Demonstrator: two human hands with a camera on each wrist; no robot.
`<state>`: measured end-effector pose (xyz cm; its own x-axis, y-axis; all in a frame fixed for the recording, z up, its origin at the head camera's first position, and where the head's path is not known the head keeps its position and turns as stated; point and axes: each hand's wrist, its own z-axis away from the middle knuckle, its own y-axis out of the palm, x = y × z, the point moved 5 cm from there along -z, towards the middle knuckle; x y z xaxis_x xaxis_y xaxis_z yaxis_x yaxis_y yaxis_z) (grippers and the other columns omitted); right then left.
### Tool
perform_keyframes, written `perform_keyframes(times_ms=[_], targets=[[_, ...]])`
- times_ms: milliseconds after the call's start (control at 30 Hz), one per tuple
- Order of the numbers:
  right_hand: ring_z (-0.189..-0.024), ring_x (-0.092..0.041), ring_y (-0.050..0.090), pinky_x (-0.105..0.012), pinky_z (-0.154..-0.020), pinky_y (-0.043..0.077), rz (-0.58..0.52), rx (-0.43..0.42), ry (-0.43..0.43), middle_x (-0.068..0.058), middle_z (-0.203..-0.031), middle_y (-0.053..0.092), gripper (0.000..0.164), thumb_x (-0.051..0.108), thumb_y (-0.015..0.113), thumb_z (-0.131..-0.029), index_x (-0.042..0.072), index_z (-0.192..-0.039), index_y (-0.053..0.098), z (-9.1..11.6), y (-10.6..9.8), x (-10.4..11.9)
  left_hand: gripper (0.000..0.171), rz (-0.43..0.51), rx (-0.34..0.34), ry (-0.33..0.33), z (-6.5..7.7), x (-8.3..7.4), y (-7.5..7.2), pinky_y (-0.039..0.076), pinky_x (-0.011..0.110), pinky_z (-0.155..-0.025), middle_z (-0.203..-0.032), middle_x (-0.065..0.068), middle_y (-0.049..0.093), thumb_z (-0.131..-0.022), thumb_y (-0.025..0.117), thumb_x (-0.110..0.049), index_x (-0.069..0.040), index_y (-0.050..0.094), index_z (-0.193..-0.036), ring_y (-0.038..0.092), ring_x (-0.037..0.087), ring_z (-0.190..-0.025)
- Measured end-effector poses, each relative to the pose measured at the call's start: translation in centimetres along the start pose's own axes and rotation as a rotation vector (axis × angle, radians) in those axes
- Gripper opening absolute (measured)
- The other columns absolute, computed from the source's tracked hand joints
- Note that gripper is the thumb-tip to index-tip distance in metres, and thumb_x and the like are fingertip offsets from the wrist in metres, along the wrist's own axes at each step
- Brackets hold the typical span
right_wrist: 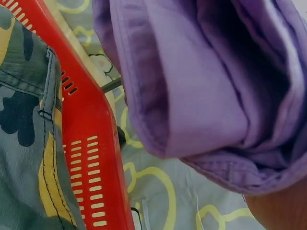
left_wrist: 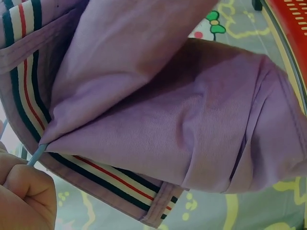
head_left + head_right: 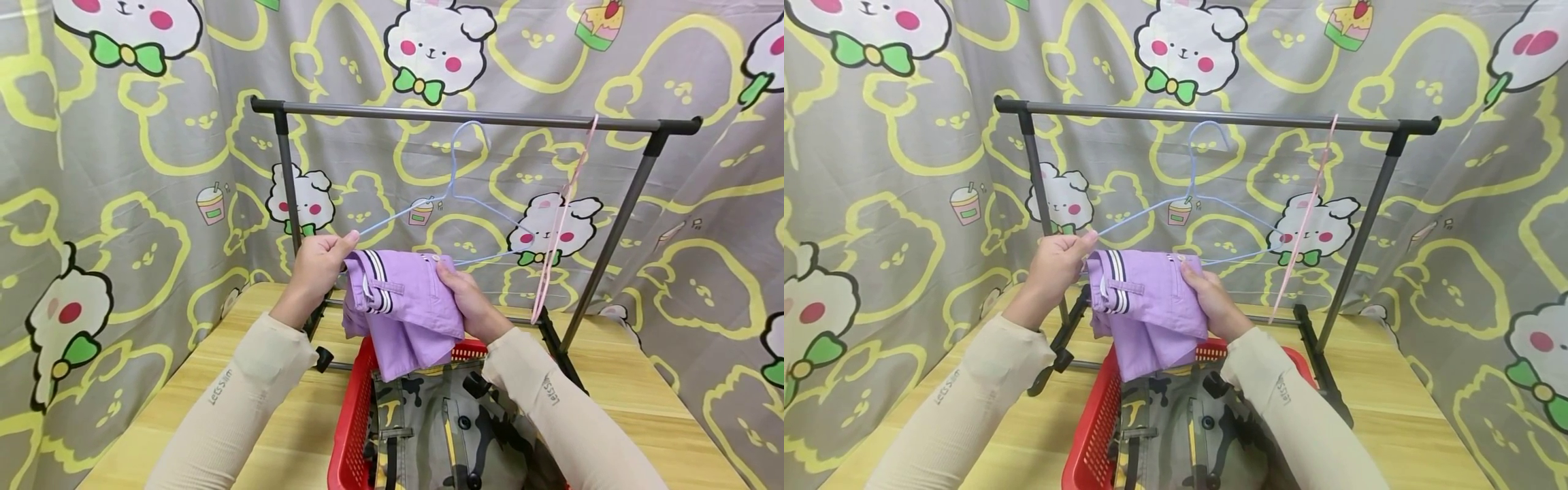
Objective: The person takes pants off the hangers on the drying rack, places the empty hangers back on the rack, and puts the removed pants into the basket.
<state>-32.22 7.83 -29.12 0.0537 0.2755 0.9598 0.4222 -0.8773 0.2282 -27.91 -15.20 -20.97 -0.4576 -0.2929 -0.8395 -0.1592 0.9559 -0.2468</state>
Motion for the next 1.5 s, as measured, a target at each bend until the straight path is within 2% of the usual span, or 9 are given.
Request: perform_keyframes(times_ms=[100, 333, 467, 700, 900, 1167, 1500], targets=[[-0.067, -0.009, 0.061, -0.025, -0.064, 0.049, 0.004, -0.006, -0.002, 0.001, -0.075, 0.065, 0.029, 0.037, 0.045, -0.095, 0.013, -0.086, 0.061, 0.0, 0.0, 0.1, 0.052, -0.005, 0.003, -0.002, 0.1, -0.3, 0.0, 0.016, 0.024, -0.040, -0.046, -0.001, 0.026, -0.091, 0.056, -0.032, -0.009, 0.033, -0.050, 0.022, 0.011, -0.041], [-0.067, -0.009, 0.061, -0.024, -0.063, 0.049, 0.005, -0.007, -0.022, 0.000, -0.074, 0.064, 0.029, 0.038, 0.048, -0.093, 0.013, -0.085, 0.061, 0.0, -0.2, 0.7, 0.050, -0.020, 0.008, 0.026, 1.3, -3.2, 0.1, 0.017, 0.022, -0.040, -0.045, -0.004, 0.026, -0.093, 0.053, -0.020, -0.009, 0.031, -0.049, 0.022, 0.008, -0.041], [-0.066, -0.010, 0.061, -0.024, -0.062, 0.049, 0.014, -0.020, -0.014, 0.000, -0.074, 0.064, 0.030, 0.039, 0.049, -0.092, 0.013, -0.085, 0.061, 0.0, -0.2, 0.8, 0.049, -0.030, 0.004, 0.025, 1.5, -3.5, 0.1, 0.017, 0.022, -0.040, -0.045, -0.004, 0.027, -0.092, 0.054, -0.020, -0.010, 0.032, -0.049, 0.023, 0.008, -0.041], [-0.064, -0.009, 0.061, -0.024, -0.061, 0.049, 0.014, -0.064, 0.009, 0.001, -0.073, 0.064, 0.030, 0.040, 0.050, -0.092, 0.014, -0.084, 0.061, 0.1, -0.3, 0.7, 0.054, -0.091, -0.017, 0.055, 0.1, -0.3, 0.1, 0.017, 0.024, -0.038, -0.045, -0.003, 0.027, -0.088, 0.059, -0.036, -0.010, 0.034, -0.049, 0.023, 0.010, -0.040], [-0.063, -0.009, 0.061, -0.023, -0.060, 0.049, 0.019, -0.095, 0.010, 0.001, -0.072, 0.064, 0.029, 0.039, 0.050, -0.092, 0.014, -0.083, 0.061, 0.1, -0.5, 0.7, 0.056, -0.134, -0.036, 0.108, 0.2, -0.5, 0.1, 0.016, 0.024, -0.038, -0.044, -0.002, 0.027, -0.086, 0.060, -0.042, -0.009, 0.034, -0.048, 0.024, 0.010, -0.039], [-0.063, -0.008, 0.060, -0.023, -0.061, 0.049, 0.032, -0.143, 0.005, 0.002, -0.072, 0.064, 0.026, 0.038, 0.054, -0.091, 0.014, -0.084, 0.061, 0.3, -0.5, 1.1, 0.056, -0.192, -0.046, 0.155, 0.2, -0.7, 0.2, 0.016, 0.023, -0.039, -0.043, -0.003, 0.028, -0.086, 0.059, -0.041, -0.011, 0.033, -0.047, 0.026, 0.010, -0.040], [-0.067, -0.008, 0.060, -0.023, -0.065, 0.049, 0.016, -0.142, 0.015, 0.002, -0.075, 0.064, 0.026, 0.039, 0.055, -0.090, 0.013, -0.089, 0.060, 0.1, -0.6, 1.1, 0.056, -0.203, -0.033, 0.149, 0.1, -0.6, 0.3, 0.016, 0.024, -0.039, -0.043, -0.002, 0.028, -0.087, 0.058, -0.042, -0.011, 0.033, -0.048, 0.026, 0.010, -0.040]])
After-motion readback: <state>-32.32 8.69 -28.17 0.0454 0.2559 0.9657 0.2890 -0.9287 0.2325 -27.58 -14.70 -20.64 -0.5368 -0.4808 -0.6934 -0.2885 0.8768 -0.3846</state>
